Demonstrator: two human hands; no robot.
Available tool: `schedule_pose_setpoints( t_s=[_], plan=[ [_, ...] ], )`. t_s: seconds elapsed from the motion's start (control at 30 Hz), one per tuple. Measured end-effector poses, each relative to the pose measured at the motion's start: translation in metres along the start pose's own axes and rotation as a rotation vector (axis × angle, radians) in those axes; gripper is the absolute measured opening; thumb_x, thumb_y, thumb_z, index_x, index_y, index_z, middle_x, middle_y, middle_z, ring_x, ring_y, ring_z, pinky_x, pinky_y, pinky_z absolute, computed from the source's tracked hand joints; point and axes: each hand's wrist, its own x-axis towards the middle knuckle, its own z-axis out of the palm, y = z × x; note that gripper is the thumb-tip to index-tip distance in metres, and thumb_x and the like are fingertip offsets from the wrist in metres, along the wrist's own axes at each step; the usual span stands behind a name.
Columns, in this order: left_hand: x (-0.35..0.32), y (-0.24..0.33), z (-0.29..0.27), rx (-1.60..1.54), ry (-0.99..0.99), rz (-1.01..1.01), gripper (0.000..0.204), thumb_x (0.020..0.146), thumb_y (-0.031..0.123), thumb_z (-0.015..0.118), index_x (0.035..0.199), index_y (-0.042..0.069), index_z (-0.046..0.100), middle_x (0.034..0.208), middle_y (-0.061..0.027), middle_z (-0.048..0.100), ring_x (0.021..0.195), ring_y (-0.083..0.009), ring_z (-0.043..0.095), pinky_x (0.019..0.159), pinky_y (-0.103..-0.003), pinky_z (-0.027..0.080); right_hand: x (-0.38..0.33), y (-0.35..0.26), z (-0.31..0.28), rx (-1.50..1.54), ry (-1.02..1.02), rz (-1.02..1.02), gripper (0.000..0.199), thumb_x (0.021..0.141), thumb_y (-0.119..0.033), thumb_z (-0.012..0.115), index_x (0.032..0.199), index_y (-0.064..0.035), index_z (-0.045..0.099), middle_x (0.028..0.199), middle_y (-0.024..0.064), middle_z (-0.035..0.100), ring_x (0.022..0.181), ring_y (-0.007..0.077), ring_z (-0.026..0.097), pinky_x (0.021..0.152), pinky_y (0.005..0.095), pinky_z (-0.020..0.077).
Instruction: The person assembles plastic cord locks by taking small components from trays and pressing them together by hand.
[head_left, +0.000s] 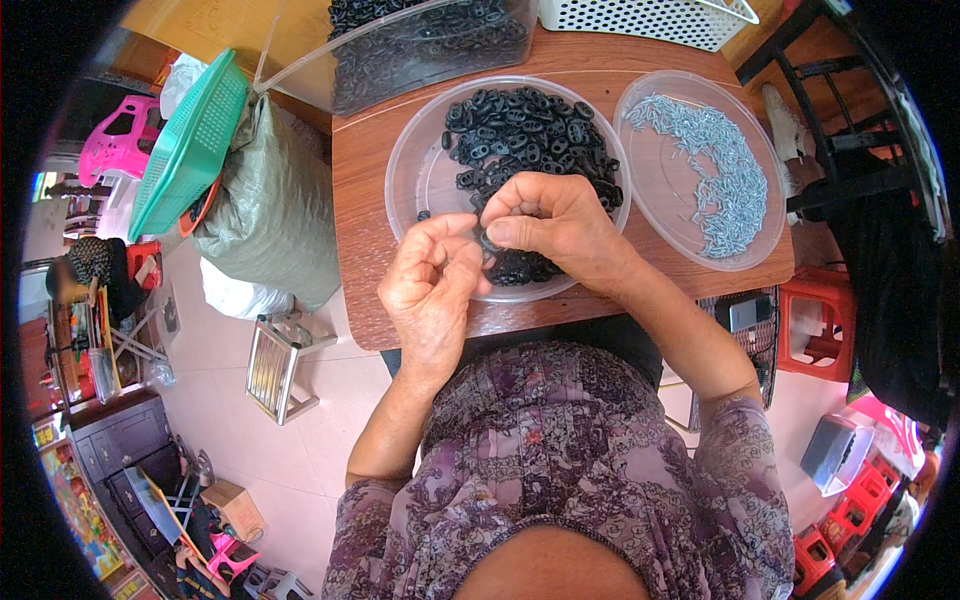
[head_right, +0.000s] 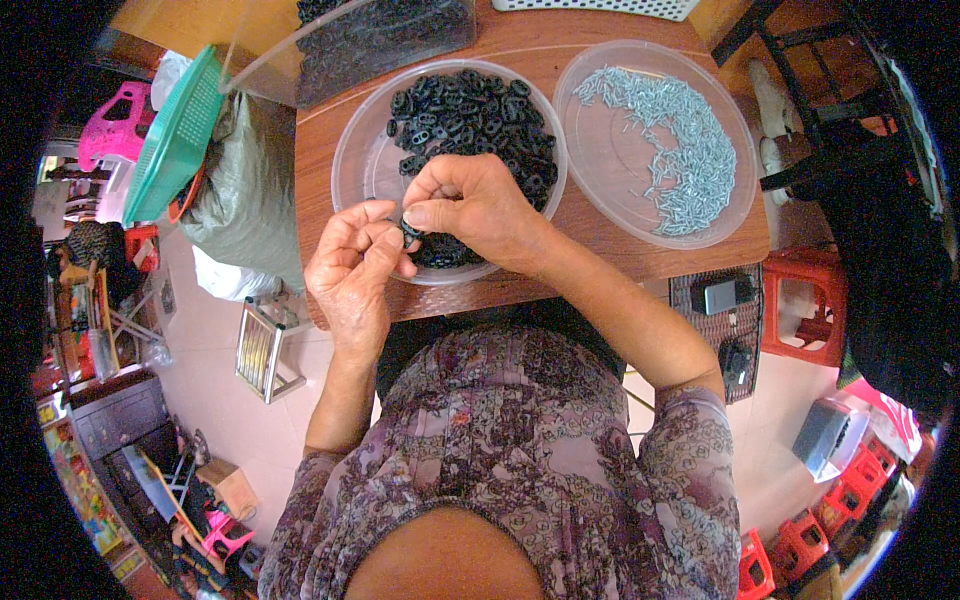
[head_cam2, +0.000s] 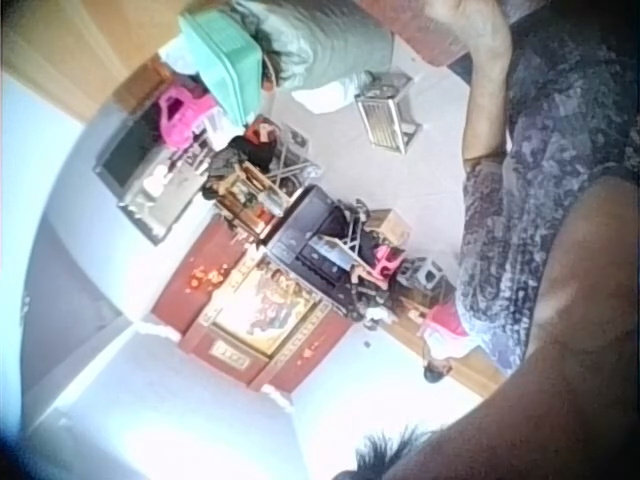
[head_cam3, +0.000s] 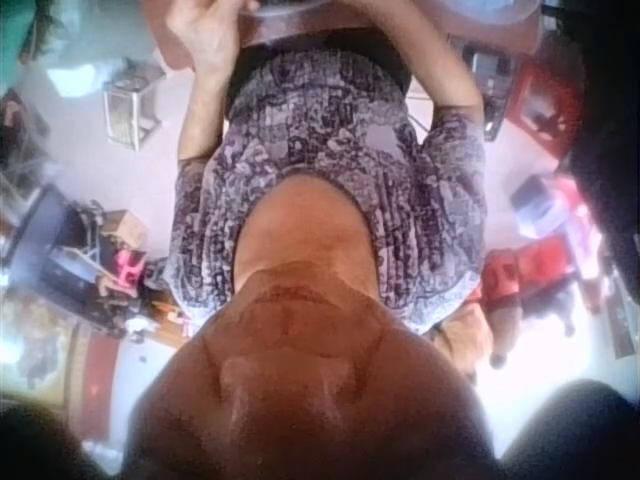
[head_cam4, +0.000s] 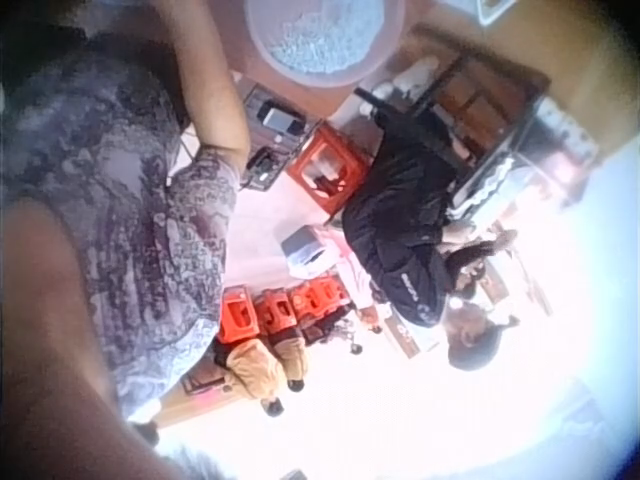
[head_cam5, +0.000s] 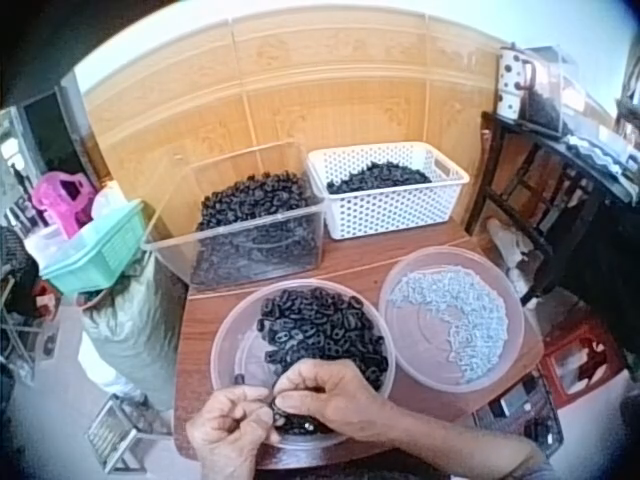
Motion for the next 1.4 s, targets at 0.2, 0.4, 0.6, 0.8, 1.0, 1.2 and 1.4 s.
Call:
schedule_pose_setpoints(
  t_s=[0.2,0.4,0.6,0.8,1.0,1.2,1.4],
  plan=[
    [0.002,-0.006,0.005,-0.08,0.046,-0.021,0.019,0.083,-0.003,0.053,0.101,-0.005,0.051,0.072,-0.0048,0.057,0.057,-0.0069,0.052,0.054,-0.017,0.042,0.0,0.006,0.006,0.031,0.133,-0.12,0.007,0.076,-0.005,0.06,0.077,0.0016,0.06,0.07,0.0027,0.06,0.065,0.0068,0.054,0.058,0.022,0.0447],
    [0.002,-0.009,0.011,-0.115,0.132,-0.001,0.018,0.083,-0.002,0.053,0.1,-0.004,0.051,0.074,-0.0062,0.058,0.057,-0.0083,0.053,0.055,-0.018,0.044,-0.005,0.006,0.017,-0.068,0.254,-0.184,0.007,0.077,-0.004,0.056,0.077,0.0022,0.06,0.069,0.0038,0.06,0.063,0.0078,0.054,0.058,0.0222,0.0442],
    [0.001,-0.011,0.012,-0.132,0.107,0.004,0.018,0.083,-0.002,0.053,0.101,-0.004,0.05,0.076,-0.0073,0.059,0.058,-0.0088,0.053,0.056,-0.018,0.044,-0.008,0.006,0.021,-0.143,0.343,-0.236,0.005,0.077,-0.002,0.056,0.077,0.0029,0.059,0.068,0.0048,0.06,0.062,0.0087,0.055,0.057,0.0233,0.045],
    [0.0,-0.011,0.011,-0.122,0.102,-0.007,0.019,0.083,-0.003,0.053,0.101,-0.004,0.05,0.077,-0.0081,0.059,0.059,-0.009,0.053,0.056,-0.019,0.045,-0.007,0.004,0.021,0.115,0.354,-0.094,0.004,0.076,0.0,0.058,0.076,0.0029,0.056,0.069,0.0049,0.06,0.062,0.0085,0.055,0.056,0.0229,0.0453],
    [-0.002,-0.009,0.013,-0.116,0.117,-0.02,0.018,0.083,-0.003,0.052,0.101,-0.004,0.051,0.077,-0.0079,0.059,0.059,-0.009,0.054,0.056,-0.019,0.045,-0.006,0.012,0.026,0.033,0.43,-0.151,0.003,0.076,0.0,0.057,0.078,0.0021,0.057,0.069,0.0042,0.059,0.061,0.0078,0.055,0.055,0.0219,0.0449],
    [-0.005,-0.007,0.014,-0.072,0.152,-0.047,0.018,0.082,-0.004,0.052,0.1,-0.004,0.052,0.076,-0.0079,0.059,0.058,-0.0085,0.054,0.054,-0.018,0.045,-0.007,0.01,0.031,0.029,0.448,-0.19,0.002,0.078,-0.001,0.057,0.079,0.0011,0.055,0.068,0.0027,0.057,0.06,0.0068,0.053,0.054,0.0214,0.0444],
    [-0.004,-0.01,0.014,-0.103,0.16,-0.037,0.018,0.082,-0.004,0.052,0.099,-0.004,0.052,0.076,-0.0078,0.06,0.058,-0.0082,0.054,0.054,-0.018,0.045,-0.006,0.015,0.033,0.011,0.446,-0.191,0.002,0.078,-0.001,0.057,0.079,0.0003,0.055,0.068,0.002,0.057,0.06,0.0063,0.052,0.054,0.0212,0.0443]
  ],
)
